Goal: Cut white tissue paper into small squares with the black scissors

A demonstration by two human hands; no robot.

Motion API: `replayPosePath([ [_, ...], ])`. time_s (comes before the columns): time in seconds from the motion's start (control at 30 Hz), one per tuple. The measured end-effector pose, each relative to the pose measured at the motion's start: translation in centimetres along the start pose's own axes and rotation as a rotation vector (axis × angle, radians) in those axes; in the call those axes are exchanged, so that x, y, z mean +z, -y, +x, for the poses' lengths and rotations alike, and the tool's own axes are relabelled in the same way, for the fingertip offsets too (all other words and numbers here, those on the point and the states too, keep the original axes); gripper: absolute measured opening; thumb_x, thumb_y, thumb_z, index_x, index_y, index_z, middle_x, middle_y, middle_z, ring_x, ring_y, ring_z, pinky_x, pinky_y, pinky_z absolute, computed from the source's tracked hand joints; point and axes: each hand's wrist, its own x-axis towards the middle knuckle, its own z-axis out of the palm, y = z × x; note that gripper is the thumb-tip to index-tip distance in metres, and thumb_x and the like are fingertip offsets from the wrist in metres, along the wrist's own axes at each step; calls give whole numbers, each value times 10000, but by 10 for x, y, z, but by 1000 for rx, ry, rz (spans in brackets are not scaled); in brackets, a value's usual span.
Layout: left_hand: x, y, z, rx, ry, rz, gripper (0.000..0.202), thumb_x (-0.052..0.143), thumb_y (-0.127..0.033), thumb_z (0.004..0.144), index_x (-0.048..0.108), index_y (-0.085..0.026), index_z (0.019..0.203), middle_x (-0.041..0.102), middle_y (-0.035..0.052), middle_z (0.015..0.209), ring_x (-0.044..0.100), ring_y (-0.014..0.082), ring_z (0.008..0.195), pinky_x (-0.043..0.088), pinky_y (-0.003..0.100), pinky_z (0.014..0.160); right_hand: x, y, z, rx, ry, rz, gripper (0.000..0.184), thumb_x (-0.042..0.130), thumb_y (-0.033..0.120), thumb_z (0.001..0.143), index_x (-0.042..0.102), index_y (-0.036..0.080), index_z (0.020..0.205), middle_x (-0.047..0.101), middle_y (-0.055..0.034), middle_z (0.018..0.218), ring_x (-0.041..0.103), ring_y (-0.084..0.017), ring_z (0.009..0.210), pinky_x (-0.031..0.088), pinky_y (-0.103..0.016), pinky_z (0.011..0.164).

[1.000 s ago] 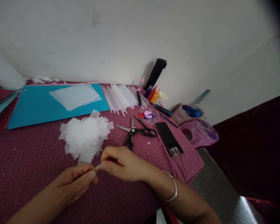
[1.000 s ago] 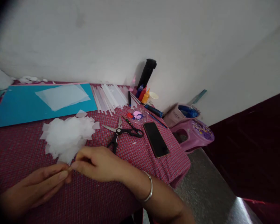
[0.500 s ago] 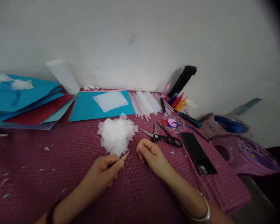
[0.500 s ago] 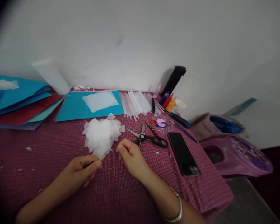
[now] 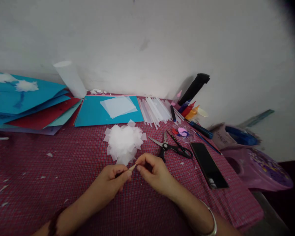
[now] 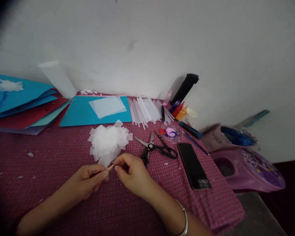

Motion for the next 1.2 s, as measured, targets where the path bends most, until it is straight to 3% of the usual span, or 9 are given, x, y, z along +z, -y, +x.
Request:
replayPosePath([
  [0.1,0,-2,0,-1,18,8,362,459,-527,792,547,-190,694,384,-93,457,273,71,362,180,212,364,0,-1,-2,-91,-13,-160,111,513,118,816,571,201,773,572,22,699,539,-126,637,382,-232,581],
  [0.33,-3,-1,1,-40,89,26,345,477,-520,763,499,-203,627,379,-90,439,278,72,365,176,211,373,3,-1,-3,-139,-66,-257,135,515,80,697,524,203,643,520,37,618,485,-140,618,310,-287,625],
  [0.47,-3,-2,-1,-4,99,30,364,466,-513,786,453,-206,590,366,-85,449,281,77,401,188,215,407,-6,-1,0,-85,-158,-222,132,485,96,696,468,210,633,476,45,603,452,-131,579,310,-267,581],
  [0.57,-3,-8,-4,37,59,78,391,453,-483,820,405,-203,551,329,-80,472,283,82,440,197,226,440,-16,1,0,-15,-204,-164,165,405,119,794,420,225,668,403,58,574,405,-122,519,294,-243,503],
  [0.77,0,-9,-6,225,-78,275,390,424,-399,871,378,-200,539,358,-50,530,352,108,520,259,248,515,-12,4,-3,13,-73,-107,327,339,282,951,300,240,629,315,64,569,341,-117,515,265,-252,494],
  [0.97,0,2,-8,356,-148,588,337,394,-336,933,493,-187,648,526,-11,640,495,137,619,316,263,594,-2,7,-3,-1,102,-79,235,433,239,934,439,212,701,424,44,653,423,-123,613,313,-247,567],
  [1.1,-3,-1,-7,364,-152,553,295,390,-337,946,536,-188,738,564,-4,709,519,144,676,353,264,627,-3,7,-4,-26,92,-27,168,438,209,914,464,212,748,444,31,697,430,-134,647,337,-253,597],
  [1.2,-5,-3,-4,383,-162,519,331,387,-335,950,503,-187,677,538,-13,681,505,131,648,371,250,609,-4,5,-5,-13,59,-2,153,459,223,903,470,214,751,446,32,684,418,-138,624,331,-260,581],
])
